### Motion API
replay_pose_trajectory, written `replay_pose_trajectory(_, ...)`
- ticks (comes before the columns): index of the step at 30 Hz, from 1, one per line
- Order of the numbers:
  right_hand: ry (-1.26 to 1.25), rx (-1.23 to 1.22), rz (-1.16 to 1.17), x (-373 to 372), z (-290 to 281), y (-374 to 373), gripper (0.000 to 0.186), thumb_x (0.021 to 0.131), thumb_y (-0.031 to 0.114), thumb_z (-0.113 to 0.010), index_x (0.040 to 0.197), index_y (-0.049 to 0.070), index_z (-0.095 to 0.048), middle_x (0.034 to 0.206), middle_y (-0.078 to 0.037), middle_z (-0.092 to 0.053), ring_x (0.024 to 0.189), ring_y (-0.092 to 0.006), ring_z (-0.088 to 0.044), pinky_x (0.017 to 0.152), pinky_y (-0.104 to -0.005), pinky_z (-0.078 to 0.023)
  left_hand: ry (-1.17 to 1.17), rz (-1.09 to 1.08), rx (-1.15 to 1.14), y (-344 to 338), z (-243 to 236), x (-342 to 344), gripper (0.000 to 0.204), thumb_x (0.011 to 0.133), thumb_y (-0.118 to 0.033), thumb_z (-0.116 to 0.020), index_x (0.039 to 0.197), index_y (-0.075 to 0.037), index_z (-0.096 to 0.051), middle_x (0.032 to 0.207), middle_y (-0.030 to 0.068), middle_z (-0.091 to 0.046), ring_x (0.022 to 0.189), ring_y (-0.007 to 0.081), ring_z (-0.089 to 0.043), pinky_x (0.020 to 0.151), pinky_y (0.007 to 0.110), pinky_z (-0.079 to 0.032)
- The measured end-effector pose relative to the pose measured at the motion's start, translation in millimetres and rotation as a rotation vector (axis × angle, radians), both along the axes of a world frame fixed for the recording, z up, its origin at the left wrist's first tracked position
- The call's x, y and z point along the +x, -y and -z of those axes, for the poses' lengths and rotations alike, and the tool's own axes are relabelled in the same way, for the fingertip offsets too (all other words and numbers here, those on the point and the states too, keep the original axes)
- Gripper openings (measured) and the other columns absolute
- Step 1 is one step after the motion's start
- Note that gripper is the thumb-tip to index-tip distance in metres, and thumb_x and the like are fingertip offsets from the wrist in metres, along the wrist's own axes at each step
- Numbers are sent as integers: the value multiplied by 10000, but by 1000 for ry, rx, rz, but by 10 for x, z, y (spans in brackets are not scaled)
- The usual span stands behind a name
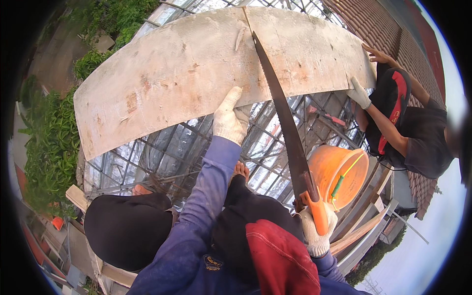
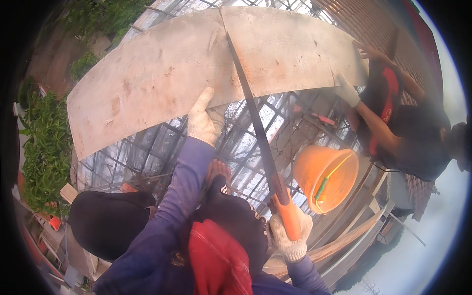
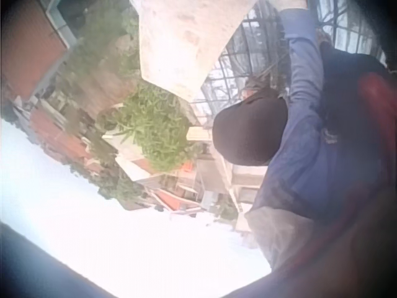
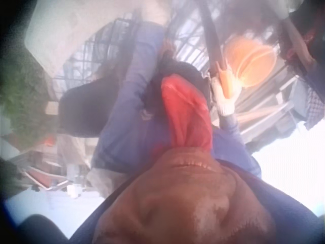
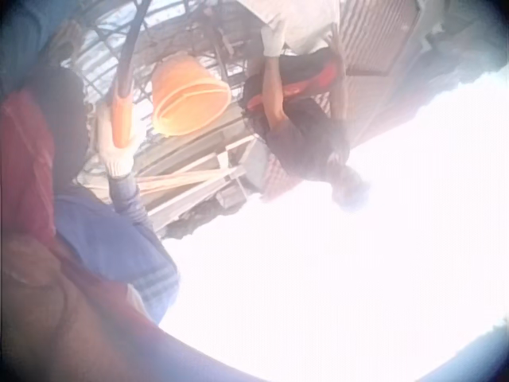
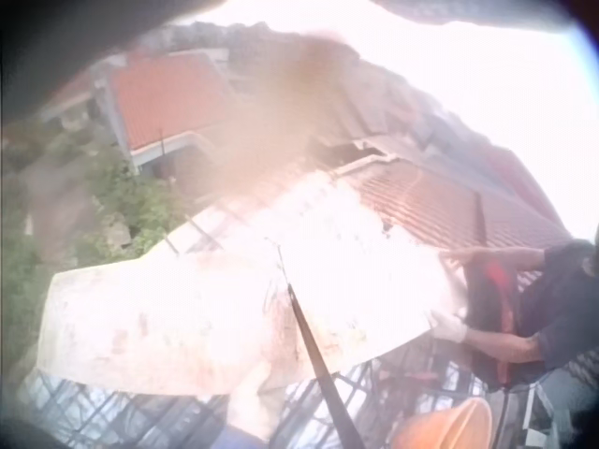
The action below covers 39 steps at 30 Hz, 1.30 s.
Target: The person positions a wooden plank on a metal scaffolding grid on a rooftop and then uses a hand saw to cut the plank. The person holds the plank steady with one hand while sawing with the other.
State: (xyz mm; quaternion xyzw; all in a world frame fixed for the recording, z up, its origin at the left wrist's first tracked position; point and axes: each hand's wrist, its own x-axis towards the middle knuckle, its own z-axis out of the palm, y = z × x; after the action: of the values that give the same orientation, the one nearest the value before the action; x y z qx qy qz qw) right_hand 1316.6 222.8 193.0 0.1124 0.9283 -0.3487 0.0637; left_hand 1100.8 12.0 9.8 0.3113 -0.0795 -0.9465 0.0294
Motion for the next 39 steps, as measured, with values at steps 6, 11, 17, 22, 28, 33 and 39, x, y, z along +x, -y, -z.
replay_pose_trajectory(6, 40, -473, -11, -1957, 332, 681, 176, 986, 133, -742, 1074, -19, -737, 777, -29, -693, 657, -95, -686, 628, -300, -548, -9, 56, 87, -72, 146, 76, 442, 1084, -53, -677, 1497, 51, -561, 1447, 215, -681, 1321, 361, -711, 1143, 514, -626)
replay_pose_trajectory(11, 18, 201, -142, -241, -284, 218, 458, 919, 69, -694, 1371, 63, -764, 904, -103, -802, 799, -267, -812, 737, -408, -594, 0, 16, 9, 46, 105, -39, 445, 1085, -59, -679, 1498, 57, -558, 1454, 224, -677, 1323, 355, -709, 1142, 506, -626)
replay_pose_trajectory(17, 141, -460, 63, -1781, 158, 645, 149, 976, 109, -750, 1036, -21, -711, 780, -43, -688, 632, -126, -675, 625, -321, -538, -34, 22, 55, -75, 91, 82, 429, 1086, -53, -673, 1477, 79, -558, 1467, 235, -668, 1328, 362, -706, 1137, 516, -628)
replay_pose_trajectory(22, 195, -257, 110, -1061, -45, 584, 128, 1014, 141, -754, 1006, 16, -732, 808, -36, -753, 618, -119, -670, 567, -306, -493, 32, -1, 61, 46, 294, 19, 432, 1086, -55, -675, 1481, 77, -558, 1464, 236, -668, 1329, 380, -705, 1139, 528, -628)
replay_pose_trajectory(28, 142, -24, -81, -743, -205, 266, 183, 997, 115, -734, 1156, 33, -776, 836, -30, -726, 784, -154, -714, 791, -313, -567, 18, -6, 57, 28, 231, 140, 462, 1076, -37, -681, 1501, 74, -537, 1479, 238, -659, 1337, 382, -701, 1138, 542, -631)
replay_pose_trajectory(33, 156, -552, 98, -1705, 265, 558, 145, 983, 119, -747, 1004, -15, -697, 811, -16, -689, 650, -92, -654, 615, -286, -520, 37, 39, 127, -68, 264, 45, 472, 1076, -28, -676, 1512, 75, -525, 1487, 242, -655, 1341, 394, -698, 1149, 551, -624)
replay_pose_trajectory(39, 162, 223, -109, 49, -366, 107, 540, 925, 140, -745, 1454, 33, -724, 1029, -104, -828, 956, -271, -822, 870, -358, -612, -2, -13, 36, 26, 270, 38, 460, 1069, -27, -687, 1496, 70, -543, 1490, 240, -656, 1343, 387, -697, 1165, 536, -613)
